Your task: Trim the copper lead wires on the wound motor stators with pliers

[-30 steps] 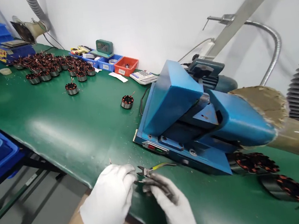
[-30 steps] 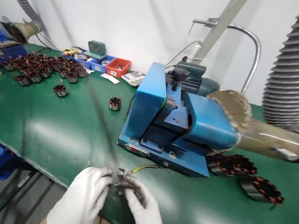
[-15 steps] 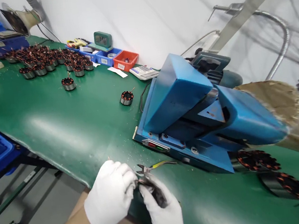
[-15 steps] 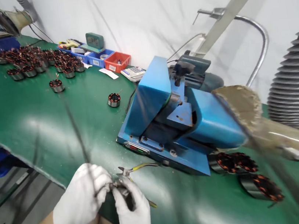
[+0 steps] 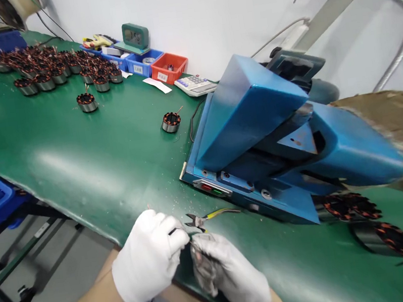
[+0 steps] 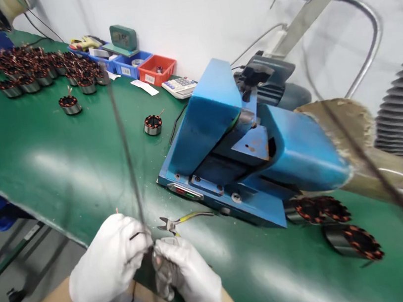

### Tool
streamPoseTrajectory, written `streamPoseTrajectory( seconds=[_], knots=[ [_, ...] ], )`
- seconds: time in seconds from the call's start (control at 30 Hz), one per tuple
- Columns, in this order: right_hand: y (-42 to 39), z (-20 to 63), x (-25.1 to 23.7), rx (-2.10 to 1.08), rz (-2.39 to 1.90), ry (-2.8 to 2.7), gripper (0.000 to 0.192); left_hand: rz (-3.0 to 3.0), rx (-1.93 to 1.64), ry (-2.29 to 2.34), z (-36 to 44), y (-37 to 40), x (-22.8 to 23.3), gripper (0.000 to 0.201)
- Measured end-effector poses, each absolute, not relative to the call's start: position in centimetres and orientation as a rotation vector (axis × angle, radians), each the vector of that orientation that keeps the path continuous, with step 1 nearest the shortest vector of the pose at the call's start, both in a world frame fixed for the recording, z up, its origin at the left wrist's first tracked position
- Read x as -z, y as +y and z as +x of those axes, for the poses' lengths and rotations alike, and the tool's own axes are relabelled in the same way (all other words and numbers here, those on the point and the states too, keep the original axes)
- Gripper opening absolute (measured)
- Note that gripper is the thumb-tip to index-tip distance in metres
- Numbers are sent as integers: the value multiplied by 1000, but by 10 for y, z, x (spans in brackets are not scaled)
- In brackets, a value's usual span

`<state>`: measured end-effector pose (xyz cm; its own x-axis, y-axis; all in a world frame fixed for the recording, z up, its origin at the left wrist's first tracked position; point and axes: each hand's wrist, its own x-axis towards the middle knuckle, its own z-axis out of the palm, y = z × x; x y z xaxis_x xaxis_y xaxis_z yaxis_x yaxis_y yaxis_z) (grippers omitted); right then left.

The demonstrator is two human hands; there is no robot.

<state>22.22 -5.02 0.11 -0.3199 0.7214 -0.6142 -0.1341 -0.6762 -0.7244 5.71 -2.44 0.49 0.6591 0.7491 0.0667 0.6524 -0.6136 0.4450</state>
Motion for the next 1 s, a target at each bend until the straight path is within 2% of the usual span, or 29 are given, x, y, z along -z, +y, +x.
streamPoseTrajectory(
  seconds=[0.07,0.1,0.17,0.23,0.3,0.33,0.37,0.47,0.5,0.57,0.63,0.7,0.73,0.8,0.87,0.9,0.93,1.0],
  knots=[
    [-51,229,-3,-1830,-1550,-1053,30,2485,-358,1105,57,-24,-5,14],
    [-53,232,-2,-1619,-1654,-1272,22,2482,-371,1107,57,-25,-5,15],
    [-58,235,3,-1001,-1724,-1747,8,2484,-389,1109,58,-25,-6,16],
    [-63,236,11,-430,-1564,-2041,18,2480,-380,1113,58,-25,-6,16],
    [-67,233,18,-191,-1436,-2089,24,2472,-352,1112,58,-24,-7,14],
    [-68,230,19,-268,-1453,-2031,23,2468,-338,1109,58,-24,-7,14],
    [-68,227,20,-482,-1516,-1914,19,2466,-330,1109,59,-24,-7,13],
    [-66,216,15,-1452,-1589,-1189,25,2470,-324,1103,58,-25,-7,12],
    [-64,213,12,-1665,-1544,-960,26,2474,-322,1104,58,-25,-7,10],
    [-58,211,7,-1850,-1450,-730,26,2475,-324,1107,58,-25,-6,9],
    [-54,215,3,-1937,-1415,-725,25,2465,-338,1106,57,-24,-5,10],
    [-52,221,1,-1903,-1517,-886,21,2446,-361,1094,57,-23,-4,12],
    [-53,225,1,-1756,-1613,-1068,16,2439,-367,1088,57,-23,-4,13],
    [-56,230,4,-1186,-1716,-1540,9,2434,-393,1087,57,-23,-3,13],
    [-59,231,9,-589,-1582,-1833,16,2437,-409,1095,57,-24,-1,13],
    [-61,229,11,-452,-1508,-1861,17,2438,-408,1095,57,-24,-1,13],
    [-62,225,13,-461,-1491,-1811,15,2442,-407,1094,57,-25,0,13],
    [-63,217,13,-857,-1552,-1479,22,2457,-407,1101,57,-26,0,14]
  ],
)
